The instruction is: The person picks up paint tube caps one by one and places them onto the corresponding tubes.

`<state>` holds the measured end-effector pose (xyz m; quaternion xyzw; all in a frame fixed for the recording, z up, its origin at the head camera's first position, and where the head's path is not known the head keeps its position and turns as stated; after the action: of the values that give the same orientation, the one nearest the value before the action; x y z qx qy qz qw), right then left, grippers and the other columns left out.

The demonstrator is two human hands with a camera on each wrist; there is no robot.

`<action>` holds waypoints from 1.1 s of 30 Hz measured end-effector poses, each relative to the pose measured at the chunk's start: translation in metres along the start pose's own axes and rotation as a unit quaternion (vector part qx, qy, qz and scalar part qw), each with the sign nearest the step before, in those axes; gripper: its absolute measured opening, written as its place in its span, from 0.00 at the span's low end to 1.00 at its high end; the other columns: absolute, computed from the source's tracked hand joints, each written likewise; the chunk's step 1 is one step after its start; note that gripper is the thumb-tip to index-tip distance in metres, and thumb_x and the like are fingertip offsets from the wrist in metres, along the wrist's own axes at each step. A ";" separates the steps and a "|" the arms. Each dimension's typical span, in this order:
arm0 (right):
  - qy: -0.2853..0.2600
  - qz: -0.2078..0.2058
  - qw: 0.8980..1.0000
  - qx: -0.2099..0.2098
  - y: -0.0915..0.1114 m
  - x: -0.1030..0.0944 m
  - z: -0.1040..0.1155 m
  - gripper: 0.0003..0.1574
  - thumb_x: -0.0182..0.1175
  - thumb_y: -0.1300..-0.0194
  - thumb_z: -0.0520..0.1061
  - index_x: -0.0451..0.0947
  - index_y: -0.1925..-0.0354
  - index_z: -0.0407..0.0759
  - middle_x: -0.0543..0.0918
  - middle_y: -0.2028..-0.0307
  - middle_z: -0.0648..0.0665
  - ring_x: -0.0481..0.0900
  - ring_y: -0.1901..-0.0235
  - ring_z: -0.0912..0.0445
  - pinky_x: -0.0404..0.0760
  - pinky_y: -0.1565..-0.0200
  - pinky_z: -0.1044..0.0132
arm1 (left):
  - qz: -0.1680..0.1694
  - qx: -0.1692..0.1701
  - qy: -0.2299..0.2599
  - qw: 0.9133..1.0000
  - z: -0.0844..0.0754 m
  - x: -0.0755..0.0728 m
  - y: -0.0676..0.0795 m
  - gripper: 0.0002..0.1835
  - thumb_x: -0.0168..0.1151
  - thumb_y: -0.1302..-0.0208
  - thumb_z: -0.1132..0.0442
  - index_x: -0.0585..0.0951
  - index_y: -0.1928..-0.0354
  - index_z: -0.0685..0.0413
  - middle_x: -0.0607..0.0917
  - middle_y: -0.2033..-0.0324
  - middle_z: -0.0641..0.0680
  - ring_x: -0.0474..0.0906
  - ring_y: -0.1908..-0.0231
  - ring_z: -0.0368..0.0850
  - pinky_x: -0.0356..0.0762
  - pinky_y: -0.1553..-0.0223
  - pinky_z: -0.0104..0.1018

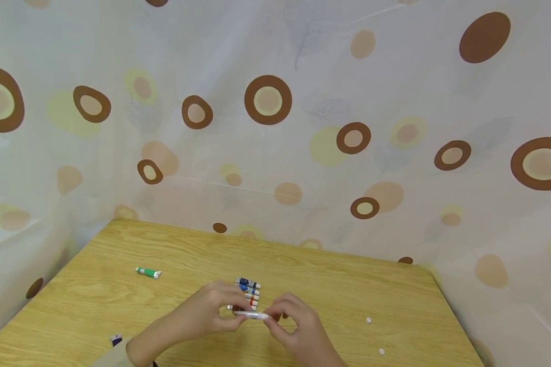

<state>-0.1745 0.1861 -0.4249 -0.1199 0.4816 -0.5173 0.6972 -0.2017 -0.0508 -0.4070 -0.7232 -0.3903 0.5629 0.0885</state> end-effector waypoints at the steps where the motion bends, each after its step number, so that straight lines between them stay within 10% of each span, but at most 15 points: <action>1: 0.001 0.004 1.000 0.002 0.001 0.000 -0.001 0.15 0.70 0.38 0.32 0.84 0.56 0.49 0.85 0.62 0.50 0.80 0.65 0.63 0.82 0.62 0.74 | 0.001 0.001 -0.001 1.000 0.000 0.000 0.000 0.04 0.73 0.40 0.67 0.89 0.64 0.50 0.87 0.69 0.43 0.76 0.71 0.27 0.72 0.64 0.11; 9: 0.029 0.002 1.000 -0.011 0.004 -0.002 -0.003 0.31 0.76 0.46 0.32 0.80 0.45 0.47 0.82 0.59 0.52 0.79 0.62 0.61 0.79 0.60 0.75 | 0.013 -0.008 0.009 1.000 0.001 0.000 0.002 0.05 0.73 0.40 0.68 0.89 0.64 0.51 0.88 0.69 0.43 0.77 0.69 0.24 0.74 0.63 0.12; 33: 0.016 -0.009 0.997 -0.070 0.004 0.001 -0.003 0.12 0.71 0.36 0.35 0.83 0.55 0.46 0.83 0.61 0.48 0.80 0.64 0.61 0.80 0.58 0.76 | 0.011 0.010 0.039 0.999 0.000 0.000 0.002 0.04 0.71 0.37 0.68 0.90 0.64 0.52 0.87 0.70 0.44 0.76 0.69 0.25 0.74 0.64 0.13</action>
<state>-0.1749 0.1877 -0.4298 -0.1643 0.5268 -0.4905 0.6744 -0.2013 -0.0521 -0.4084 -0.7482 -0.3731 0.5386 0.1044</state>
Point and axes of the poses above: each hand's wrist, its own y-axis away from the middle knuckle, its own x-axis out of the palm, z = x × y, the point moved 1 cm from there along -y, towards the middle knuckle
